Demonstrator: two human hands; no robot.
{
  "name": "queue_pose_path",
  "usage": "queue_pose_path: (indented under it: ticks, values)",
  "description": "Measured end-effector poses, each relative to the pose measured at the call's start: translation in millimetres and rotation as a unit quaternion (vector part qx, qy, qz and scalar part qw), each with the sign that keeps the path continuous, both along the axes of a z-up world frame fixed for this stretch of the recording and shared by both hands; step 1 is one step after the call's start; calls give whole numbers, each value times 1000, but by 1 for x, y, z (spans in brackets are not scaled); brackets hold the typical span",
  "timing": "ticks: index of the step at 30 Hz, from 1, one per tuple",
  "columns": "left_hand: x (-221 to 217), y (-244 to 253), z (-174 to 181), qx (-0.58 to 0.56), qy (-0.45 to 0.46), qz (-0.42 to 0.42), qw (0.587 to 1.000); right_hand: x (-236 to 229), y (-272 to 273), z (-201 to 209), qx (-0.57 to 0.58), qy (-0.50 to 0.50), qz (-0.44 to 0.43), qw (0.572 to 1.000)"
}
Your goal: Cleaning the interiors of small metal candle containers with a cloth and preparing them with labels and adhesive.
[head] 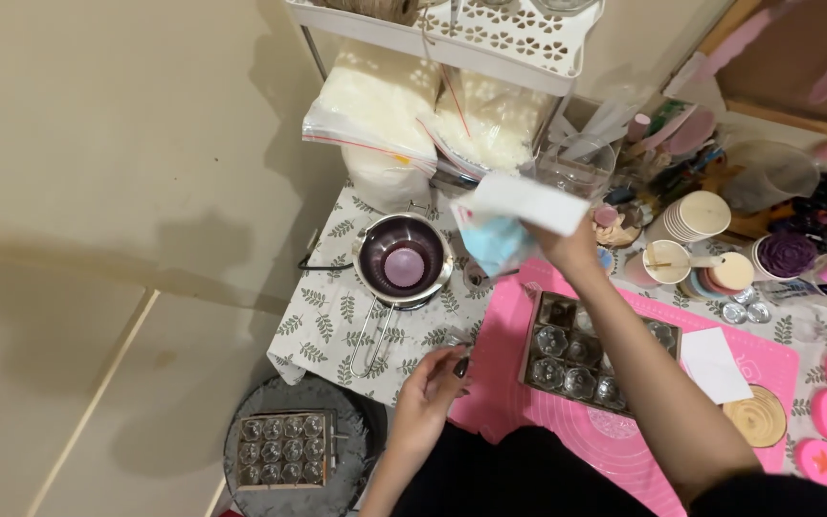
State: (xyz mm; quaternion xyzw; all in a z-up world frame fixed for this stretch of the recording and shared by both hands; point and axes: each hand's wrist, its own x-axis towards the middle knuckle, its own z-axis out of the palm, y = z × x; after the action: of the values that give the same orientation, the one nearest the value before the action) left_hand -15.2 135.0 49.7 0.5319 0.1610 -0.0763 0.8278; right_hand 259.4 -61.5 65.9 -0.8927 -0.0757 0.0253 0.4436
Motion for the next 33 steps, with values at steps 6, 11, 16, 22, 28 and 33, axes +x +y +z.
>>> queue_pose_path:
  ticks: [6,11,16,22,28,33]
  values:
    - [66,-11,102,23,116,-20,993,-65,-18,61,17,139,29,990]
    - [79,-38,61,-284,25,-58,957,-110,-34,81,190,138,98,967]
    - [75,-58,65,-345,2,-48,937,-133,-50,120,135,133,76,979]
    - [56,-62,56,-305,52,-23,951,-159,-75,94,184,132,13,974]
    - [42,-77,39,-287,38,-32,957,-173,-68,89,24,75,183,980]
    - [43,-80,62,-286,40,-50,956,-172,-68,123,178,477,95,856]
